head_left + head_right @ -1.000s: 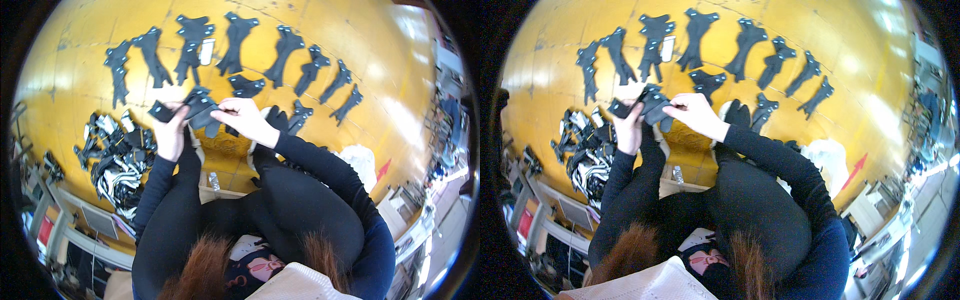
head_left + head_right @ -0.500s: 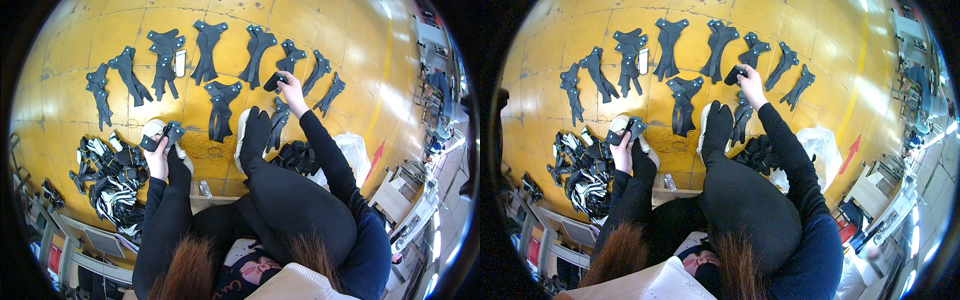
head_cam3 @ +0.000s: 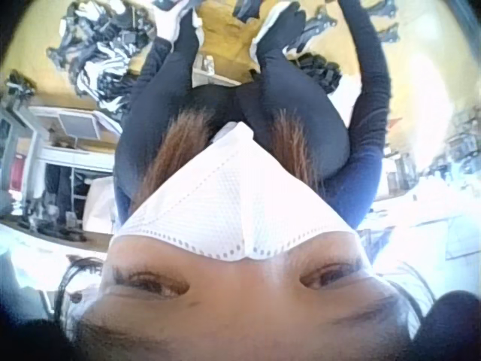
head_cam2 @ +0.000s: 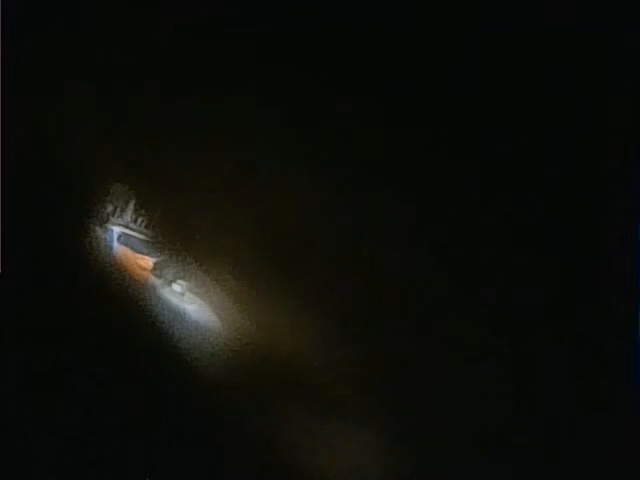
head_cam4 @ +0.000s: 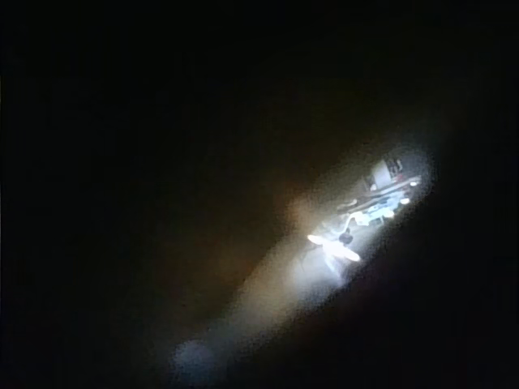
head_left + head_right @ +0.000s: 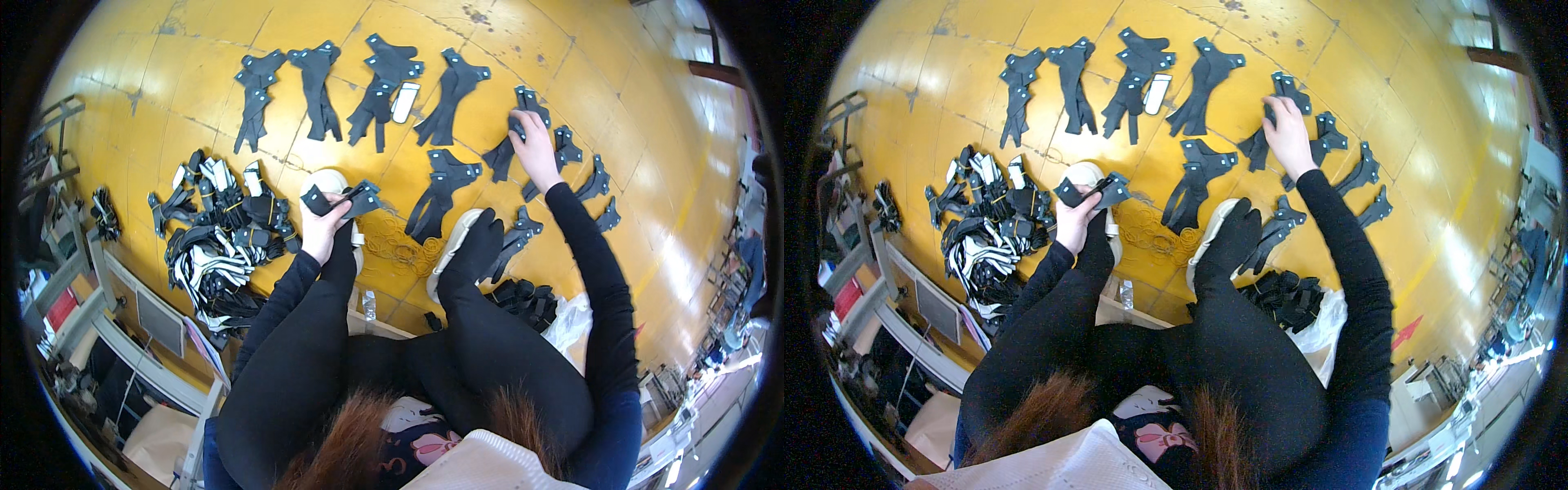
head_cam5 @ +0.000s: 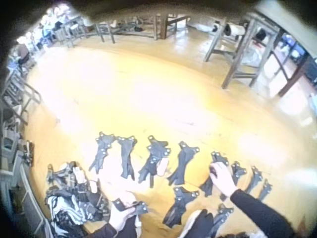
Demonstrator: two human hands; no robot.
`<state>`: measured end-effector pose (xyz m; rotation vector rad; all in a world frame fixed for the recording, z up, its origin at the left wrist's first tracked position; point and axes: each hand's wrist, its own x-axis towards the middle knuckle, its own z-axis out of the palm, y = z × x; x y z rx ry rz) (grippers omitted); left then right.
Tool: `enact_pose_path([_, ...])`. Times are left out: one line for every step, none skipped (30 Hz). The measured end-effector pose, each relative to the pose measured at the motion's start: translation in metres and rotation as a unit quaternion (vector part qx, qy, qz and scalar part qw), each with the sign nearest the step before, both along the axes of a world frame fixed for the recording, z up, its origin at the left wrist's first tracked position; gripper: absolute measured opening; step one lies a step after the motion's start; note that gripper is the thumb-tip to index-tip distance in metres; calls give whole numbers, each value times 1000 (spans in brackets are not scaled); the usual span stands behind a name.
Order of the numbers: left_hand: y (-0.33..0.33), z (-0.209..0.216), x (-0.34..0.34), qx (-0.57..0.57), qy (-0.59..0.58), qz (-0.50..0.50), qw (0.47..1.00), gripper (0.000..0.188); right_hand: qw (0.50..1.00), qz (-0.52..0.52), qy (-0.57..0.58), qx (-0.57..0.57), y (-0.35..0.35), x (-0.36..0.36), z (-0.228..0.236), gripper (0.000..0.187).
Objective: The person sits on the floor and sorts black plastic parts by picking them up, aligning them, and placing them in neat rows. The person handles the parts by hand, repeatedly picking up individual pieces and arranging them on the floor.
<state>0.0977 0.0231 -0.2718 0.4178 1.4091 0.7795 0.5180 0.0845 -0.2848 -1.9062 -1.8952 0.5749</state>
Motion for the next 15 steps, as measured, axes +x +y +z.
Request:
enact_pose_path([1, 4, 0, 2, -15, -7, 1000, 20, 997, 71, 5, -29, 13, -9, 13, 30])
enact_pose_path([0, 2, -2, 14, -22, -6, 1000, 19, 992, 113, 15, -54, 25, -23, 22, 29])
enact_pose_path([-1, 6, -1, 8, -22, -2, 1000, 18, 985, 151, 24, -78, 37, -38, 29, 27])
enact_pose_path([1, 10, 1, 4, -24, 3, 1000, 18, 976, 190, 31, -100, 49, -52, 30, 26])
enact_pose_path([2, 9, 2, 3, -26, 4, 1000, 18, 972, 209, 48, -97, 59, -61, 20, 28])
enact_pose_path([1, 7, 3, 1, -28, 5, 1000, 18, 967, 228, 65, -95, 65, -74, 9, 29])
enact_pose_path([1, 6, 4, 0, -28, 10, 1000, 18, 973, 211, 58, -77, 70, -90, -1, 32])
enact_pose_path([1, 6, 4, 2, -31, 10, 999, 18, 980, 188, 33, -57, 74, -105, -10, 36])
enact_pose_path([1, 7, 5, 3, -35, 10, 999, 18, 985, 164, -7, -46, 77, -116, -16, 37])
enact_pose_path([0, 7, 3, 1, -35, 10, 999, 18, 988, 141, -42, -36, 78, -127, -21, 39])
enact_pose_path([-1, 6, 1, -2, -29, 3, 1000, 17, 992, 118, -52, 5, 79, -135, -26, 44])
enact_pose_path([1, 4, 0, -1, -27, 2, 1000, 17, 993, 98, -58, -3, 82, -139, -30, 45])
enact_pose_path([0, 2, -1, -4, -27, 1, 1000, 17, 995, 79, -65, -16, 83, -143, -30, 46])
enact_pose_path([-1, 1, -3, -6, -27, 0, 1000, 17, 995, 59, -72, -29, 83, -148, -31, 47])
enact_pose_path([-4, -1, -5, 5, -28, 0, 1000, 17, 997, 46, -54, -24, 81, -153, -36, 46])
